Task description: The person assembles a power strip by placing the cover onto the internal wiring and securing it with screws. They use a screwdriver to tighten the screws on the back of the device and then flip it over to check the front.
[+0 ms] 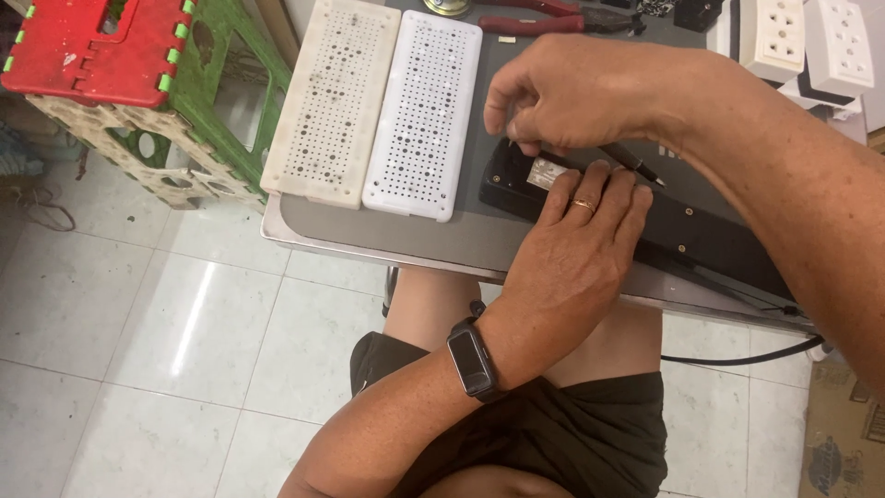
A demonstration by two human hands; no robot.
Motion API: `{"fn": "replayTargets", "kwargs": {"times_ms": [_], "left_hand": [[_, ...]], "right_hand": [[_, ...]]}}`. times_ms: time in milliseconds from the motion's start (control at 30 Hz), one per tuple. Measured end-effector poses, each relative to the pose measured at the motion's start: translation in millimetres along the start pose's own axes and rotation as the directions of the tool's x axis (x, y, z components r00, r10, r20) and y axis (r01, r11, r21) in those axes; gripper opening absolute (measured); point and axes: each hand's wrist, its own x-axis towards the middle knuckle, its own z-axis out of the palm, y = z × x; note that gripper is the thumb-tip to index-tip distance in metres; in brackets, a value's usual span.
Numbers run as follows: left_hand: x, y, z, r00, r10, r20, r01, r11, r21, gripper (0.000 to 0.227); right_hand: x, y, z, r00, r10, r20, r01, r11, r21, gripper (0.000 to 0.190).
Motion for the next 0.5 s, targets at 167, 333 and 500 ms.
{"fn": "replayTargets", "kwargs": {"times_ms": [167, 333, 500], "left_hand": [[-0.5, -0.1, 1.4, 1.0, 0.005, -0.002, -0.005, 0.999, -0.032, 0.042], [0.0, -0.4, -0.1, 1.0, 0.005, 0.008, -0.005, 1.0, -0.015, 0.041], [0.8, -2.9, -4.2, 0.999, 0.024, 0.027, -0.023, 0.999, -0.031, 0.04]], "right_hand": [[8.6, 5.4, 0.5, 1.0, -0.02, 0.009, 0.021, 0.998, -0.054, 0.019], [11.3, 11.8, -0.5, 0.997, 0.021, -0.068, -0.029, 0.993, -0.114, 0.016], [17.1, 50.7, 0.3, 0.994, -0.079, -0.074, 0.059, 0.967, -0.247, 0.03]]}}
